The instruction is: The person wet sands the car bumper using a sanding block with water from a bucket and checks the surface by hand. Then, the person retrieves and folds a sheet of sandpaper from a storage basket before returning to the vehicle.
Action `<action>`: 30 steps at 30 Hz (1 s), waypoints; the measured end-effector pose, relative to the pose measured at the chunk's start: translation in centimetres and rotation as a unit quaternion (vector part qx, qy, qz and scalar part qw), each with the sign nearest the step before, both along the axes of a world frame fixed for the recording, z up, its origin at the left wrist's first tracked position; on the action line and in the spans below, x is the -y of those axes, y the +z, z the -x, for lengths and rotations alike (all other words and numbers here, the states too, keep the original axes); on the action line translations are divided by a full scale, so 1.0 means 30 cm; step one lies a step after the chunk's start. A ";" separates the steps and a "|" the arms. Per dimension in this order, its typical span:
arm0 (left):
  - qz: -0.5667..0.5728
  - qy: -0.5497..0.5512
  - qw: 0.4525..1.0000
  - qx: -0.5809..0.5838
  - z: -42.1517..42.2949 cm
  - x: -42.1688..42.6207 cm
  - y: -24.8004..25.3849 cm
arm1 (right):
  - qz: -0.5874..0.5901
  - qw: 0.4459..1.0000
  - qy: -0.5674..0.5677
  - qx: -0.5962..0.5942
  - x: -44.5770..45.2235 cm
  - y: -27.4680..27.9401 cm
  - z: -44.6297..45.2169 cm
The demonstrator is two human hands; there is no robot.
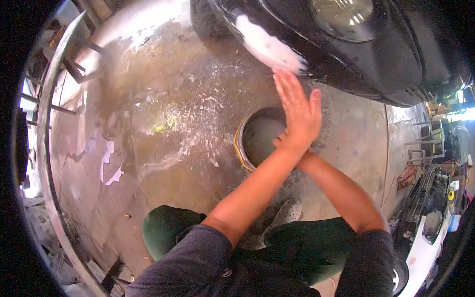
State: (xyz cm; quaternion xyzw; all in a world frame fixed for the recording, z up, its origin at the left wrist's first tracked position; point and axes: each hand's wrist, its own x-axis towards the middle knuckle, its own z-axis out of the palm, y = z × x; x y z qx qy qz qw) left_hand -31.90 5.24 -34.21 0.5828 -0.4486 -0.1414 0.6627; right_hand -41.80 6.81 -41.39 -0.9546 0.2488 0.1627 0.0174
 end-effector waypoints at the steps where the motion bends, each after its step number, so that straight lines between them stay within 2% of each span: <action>1: -0.005 -0.016 1.000 -0.011 0.017 -0.010 0.001 | -0.018 0.999 0.001 -0.050 -0.011 -0.062 -0.045; 2: -0.008 -0.033 0.999 -0.025 0.031 -0.021 0.002 | -0.036 0.994 0.000 -0.102 -0.019 -0.115 -0.069; 6: 0.032 0.079 0.985 -0.149 -0.006 -0.027 -0.001 | -0.001 0.998 0.050 0.040 0.075 -0.368 0.068; 7: 0.041 0.080 0.972 -0.216 -0.042 -0.026 -0.011 | 0.003 0.995 0.055 0.078 0.042 -0.319 0.030; 8: 0.051 0.081 0.955 -0.281 -0.104 0.000 -0.025 | 0.000 0.999 -0.035 0.005 0.049 -0.234 0.014; 10: 0.066 0.047 0.900 -0.428 -0.233 0.078 -0.060 | 0.020 0.965 -0.196 -0.174 -0.008 0.176 -0.196; 11: 0.064 -0.016 0.855 -0.515 -0.313 0.080 -0.050 | 0.093 0.987 -0.113 -0.069 0.008 0.286 -0.178; 12: 0.060 -0.079 0.798 -0.595 -0.381 0.072 -0.034 | 0.185 0.980 -0.057 0.048 0.021 0.378 -0.187; 13: 0.060 -0.108 0.771 -0.625 -0.415 0.076 -0.036 | 0.272 0.948 -0.001 0.165 0.035 0.461 -0.206; 15: 0.061 -0.162 0.715 -0.677 -0.480 0.084 -0.056 | 0.353 0.921 0.049 0.161 0.052 0.605 -0.263; 18: 0.037 -0.192 0.724 -0.661 -0.464 0.093 -0.088 | 0.391 0.897 0.140 0.154 0.137 0.635 -0.282; 20: 0.079 -0.274 0.607 -0.742 -0.412 0.108 -0.097 | 0.391 0.888 0.194 0.142 0.158 0.626 -0.365; 21: 0.164 -0.347 0.610 -0.693 -0.390 0.094 -0.081 | 0.401 0.888 0.194 0.117 0.166 0.605 -0.417; 22: 0.205 -0.408 0.569 -0.684 -0.387 0.076 -0.061 | 0.391 0.906 0.144 0.079 0.150 0.590 -0.483; 23: 0.200 -0.363 0.550 -0.725 -0.376 0.076 -0.047 | 0.382 0.914 0.102 0.090 0.148 0.566 -0.556; 24: 0.260 -0.382 0.538 -0.705 -0.361 0.102 -0.076 | 0.396 0.906 0.085 0.119 0.143 0.554 -0.618; 25: 0.272 -0.402 0.509 -0.711 -0.355 0.120 -0.108 | 0.412 0.902 0.071 0.110 0.152 0.544 -0.649; 28: 0.247 -0.437 0.517 -0.693 -0.362 0.129 -0.174 | 0.431 0.896 0.040 0.096 0.194 0.471 -0.563; 30: 0.127 -0.386 0.566 -0.718 -0.323 0.137 -0.209 | 0.428 0.897 0.025 0.107 0.232 0.409 -0.396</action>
